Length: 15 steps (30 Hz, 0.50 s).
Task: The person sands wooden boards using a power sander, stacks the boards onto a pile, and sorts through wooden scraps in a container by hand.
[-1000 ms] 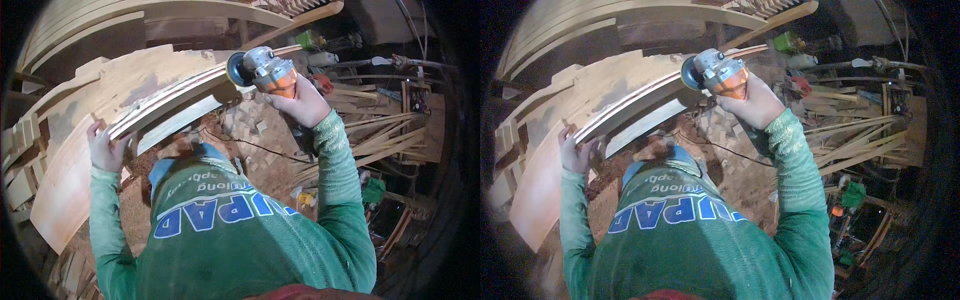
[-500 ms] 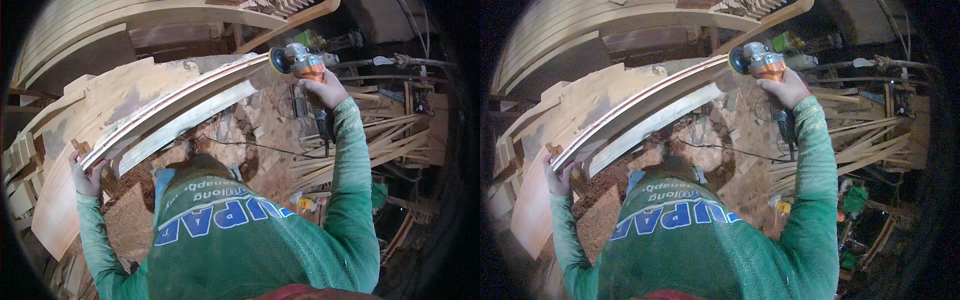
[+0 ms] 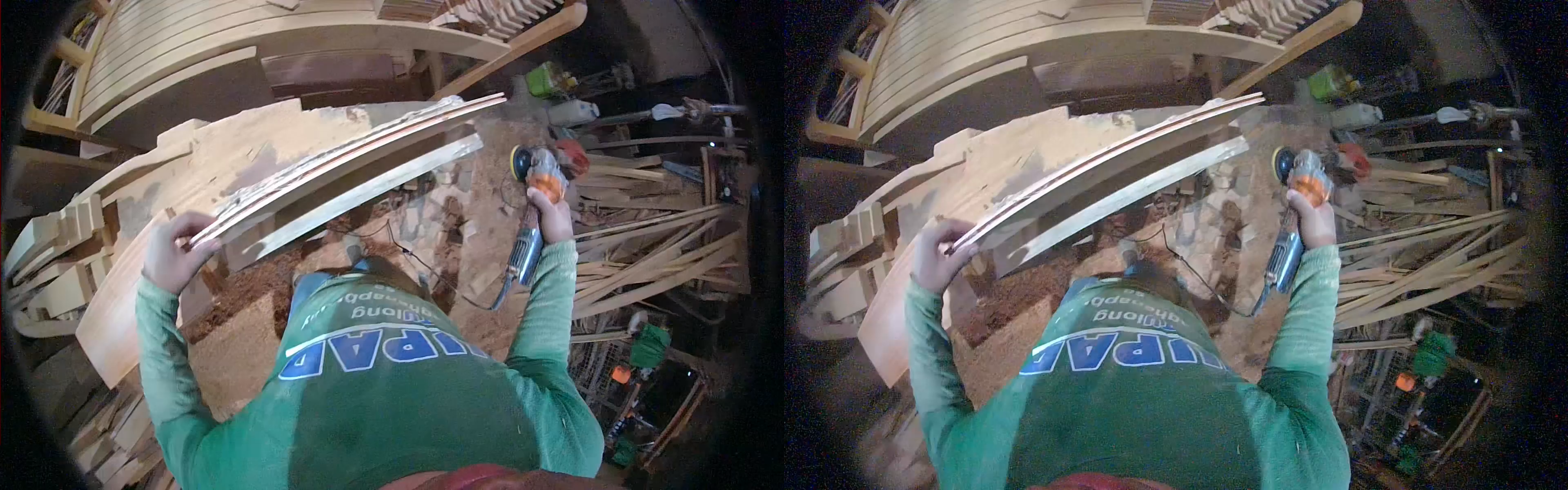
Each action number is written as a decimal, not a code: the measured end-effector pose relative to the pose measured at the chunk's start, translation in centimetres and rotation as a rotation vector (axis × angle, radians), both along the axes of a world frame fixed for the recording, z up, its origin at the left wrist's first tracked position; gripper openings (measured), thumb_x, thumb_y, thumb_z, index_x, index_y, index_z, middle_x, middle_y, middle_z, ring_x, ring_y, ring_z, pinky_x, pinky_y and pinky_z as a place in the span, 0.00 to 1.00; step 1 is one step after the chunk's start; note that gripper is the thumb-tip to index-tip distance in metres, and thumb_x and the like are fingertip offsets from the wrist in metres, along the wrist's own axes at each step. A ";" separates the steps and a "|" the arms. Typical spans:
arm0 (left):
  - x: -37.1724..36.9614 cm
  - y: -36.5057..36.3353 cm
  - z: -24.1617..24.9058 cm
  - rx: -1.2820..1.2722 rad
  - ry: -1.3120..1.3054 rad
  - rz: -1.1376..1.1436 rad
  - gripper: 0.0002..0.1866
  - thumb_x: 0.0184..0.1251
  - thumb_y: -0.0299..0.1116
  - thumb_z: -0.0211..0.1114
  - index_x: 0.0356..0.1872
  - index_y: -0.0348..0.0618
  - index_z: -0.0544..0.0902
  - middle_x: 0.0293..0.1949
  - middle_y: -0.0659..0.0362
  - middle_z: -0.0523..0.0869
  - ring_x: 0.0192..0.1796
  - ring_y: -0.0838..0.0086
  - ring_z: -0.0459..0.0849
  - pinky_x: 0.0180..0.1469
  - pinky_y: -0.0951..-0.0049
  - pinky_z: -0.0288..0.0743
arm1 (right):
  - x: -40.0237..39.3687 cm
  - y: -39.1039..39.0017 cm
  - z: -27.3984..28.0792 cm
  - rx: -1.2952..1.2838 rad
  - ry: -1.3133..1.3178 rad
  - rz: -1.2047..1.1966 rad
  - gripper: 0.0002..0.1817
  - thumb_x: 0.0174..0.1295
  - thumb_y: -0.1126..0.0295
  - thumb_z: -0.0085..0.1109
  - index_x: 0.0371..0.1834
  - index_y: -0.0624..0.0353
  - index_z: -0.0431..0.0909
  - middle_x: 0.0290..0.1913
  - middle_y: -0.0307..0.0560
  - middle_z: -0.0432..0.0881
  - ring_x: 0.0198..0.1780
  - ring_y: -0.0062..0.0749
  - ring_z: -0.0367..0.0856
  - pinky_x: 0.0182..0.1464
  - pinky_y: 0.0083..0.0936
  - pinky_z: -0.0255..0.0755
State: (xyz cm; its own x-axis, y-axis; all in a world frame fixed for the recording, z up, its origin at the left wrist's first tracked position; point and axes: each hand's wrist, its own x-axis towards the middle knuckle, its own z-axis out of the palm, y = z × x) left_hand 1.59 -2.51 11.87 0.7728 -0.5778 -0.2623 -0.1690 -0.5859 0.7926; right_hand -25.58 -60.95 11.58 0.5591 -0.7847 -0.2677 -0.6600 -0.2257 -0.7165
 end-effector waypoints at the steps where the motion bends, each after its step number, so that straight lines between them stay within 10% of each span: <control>1: 0.3 -1.5 1.0 -0.032 -0.031 -0.093 0.18 0.55 0.36 0.78 0.45 0.40 0.88 0.33 0.53 0.90 0.33 0.60 0.89 0.42 0.68 0.81 | -1.4 0.4 -1.1 0.067 0.020 -0.046 0.27 0.58 0.52 0.70 0.52 0.65 0.85 0.47 0.49 0.88 0.49 0.34 0.85 0.56 0.30 0.74; 7: -2.6 -15.3 2.0 0.521 -0.037 -0.643 0.45 0.51 0.24 0.64 0.77 0.51 0.64 0.54 0.41 0.86 0.58 0.47 0.85 0.60 0.55 0.79 | -6.5 2.9 -4.4 0.017 0.110 -0.169 0.28 0.57 0.55 0.71 0.53 0.67 0.84 0.49 0.50 0.88 0.50 0.35 0.85 0.57 0.33 0.74; 9: -6.4 -16.1 -5.6 0.061 -0.247 -0.645 0.50 0.47 0.25 0.66 0.79 0.56 0.61 0.73 0.42 0.71 0.74 0.45 0.70 0.71 0.43 0.68 | -7.8 3.4 -4.0 -0.037 0.024 -0.175 0.29 0.56 0.59 0.73 0.56 0.67 0.82 0.52 0.52 0.87 0.53 0.36 0.85 0.60 0.33 0.74; 13: -12.8 -19.2 -6.8 0.376 -0.223 -0.661 0.57 0.43 0.27 0.68 0.82 0.61 0.54 0.85 0.57 0.45 0.84 0.44 0.44 0.64 0.08 0.42 | -10.2 3.0 -3.9 -0.072 -0.007 -0.217 0.29 0.58 0.64 0.72 0.60 0.68 0.78 0.55 0.51 0.85 0.55 0.37 0.83 0.62 0.33 0.73; 15: -13.2 -19.3 -8.9 0.367 -0.308 -0.637 0.54 0.50 0.30 0.67 0.83 0.62 0.53 0.85 0.58 0.45 0.84 0.45 0.44 0.64 0.08 0.42 | -10.8 3.3 -3.7 -0.049 -0.094 -0.200 0.29 0.59 0.65 0.72 0.61 0.67 0.77 0.56 0.50 0.84 0.56 0.36 0.82 0.63 0.33 0.72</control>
